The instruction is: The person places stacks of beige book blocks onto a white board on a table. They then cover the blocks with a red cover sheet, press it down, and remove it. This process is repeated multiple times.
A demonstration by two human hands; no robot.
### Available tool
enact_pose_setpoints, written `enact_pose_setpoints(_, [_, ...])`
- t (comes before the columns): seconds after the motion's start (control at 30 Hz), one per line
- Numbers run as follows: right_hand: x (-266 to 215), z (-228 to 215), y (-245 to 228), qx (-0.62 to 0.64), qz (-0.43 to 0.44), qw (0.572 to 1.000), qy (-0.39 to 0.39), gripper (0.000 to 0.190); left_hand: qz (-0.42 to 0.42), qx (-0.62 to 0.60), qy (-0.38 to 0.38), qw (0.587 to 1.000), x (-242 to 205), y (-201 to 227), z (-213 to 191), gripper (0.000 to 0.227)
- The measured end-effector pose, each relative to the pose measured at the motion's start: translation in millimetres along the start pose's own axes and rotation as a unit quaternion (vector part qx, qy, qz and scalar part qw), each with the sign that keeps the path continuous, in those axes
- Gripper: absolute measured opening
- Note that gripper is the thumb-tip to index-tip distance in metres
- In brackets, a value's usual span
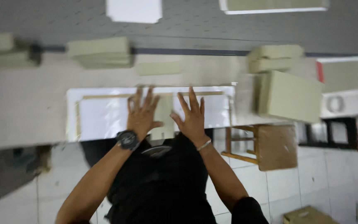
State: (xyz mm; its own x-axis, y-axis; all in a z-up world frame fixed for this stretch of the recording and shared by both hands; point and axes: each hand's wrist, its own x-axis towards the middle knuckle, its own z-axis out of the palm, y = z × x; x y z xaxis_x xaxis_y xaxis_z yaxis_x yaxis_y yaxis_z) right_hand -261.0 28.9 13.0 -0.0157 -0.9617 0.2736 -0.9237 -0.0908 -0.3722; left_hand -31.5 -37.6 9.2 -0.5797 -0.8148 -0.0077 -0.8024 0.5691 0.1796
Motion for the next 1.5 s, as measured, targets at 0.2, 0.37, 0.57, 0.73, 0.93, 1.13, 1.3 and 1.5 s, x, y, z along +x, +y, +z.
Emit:
enact_pose_setpoints(0.2, [-35.5, -164.8, 111.2, -0.115, 0.084, 0.977, 0.158, 0.084, 0.031, -0.006, -0.013, 0.999, 35.1, 34.3, -31.4, 0.117])
enact_pose_setpoints(0.37, [-88.5, -217.6, 229.6, -0.247, 0.249, 0.934, 0.074, 0.126, 0.079, -0.071, -0.025, 0.994, 98.9, 125.7, -42.6, 0.097])
enact_pose_setpoints(0.57, [-134.1, -213.2, 285.6, -0.342, 0.067, 0.929, 0.124, 0.066, 0.174, -0.126, 0.013, 0.977, 171.3, 257.0, -1.2, 0.083])
enact_pose_setpoints(0.73, [-187.5, -260.0, 280.2, -0.221, 0.094, 0.955, 0.176, 0.058, 0.221, -0.244, 0.154, 0.932, 206.0, 332.3, 4.5, 0.066])
enact_pose_setpoints(0.93, [-209.0, -305.6, 205.4, -0.069, 0.317, 0.734, 0.596, 0.015, 0.291, -0.060, 0.068, 0.953, 203.5, 411.1, -0.2, 0.103])
enact_pose_setpoints(1.13, [-343.6, -224.0, 227.8, 0.424, 0.504, 0.411, 0.631, 0.030, 0.202, -0.089, 0.321, 0.921, 194.0, 431.8, 63.3, 0.067])
enact_pose_setpoints(1.3, [-379.3, -136.4, 198.4, 0.582, 0.472, 0.375, 0.546, 0.013, 0.306, -0.093, 0.332, 0.887, 201.8, 401.7, 19.7, 0.019])
enact_pose_setpoints(1.5, [-327.5, -82.7, 121.9, 0.643, 0.462, 0.456, 0.406, 0.022, 0.236, -0.282, 0.178, 0.913, 206.3, 325.4, -102.5, 0.071])
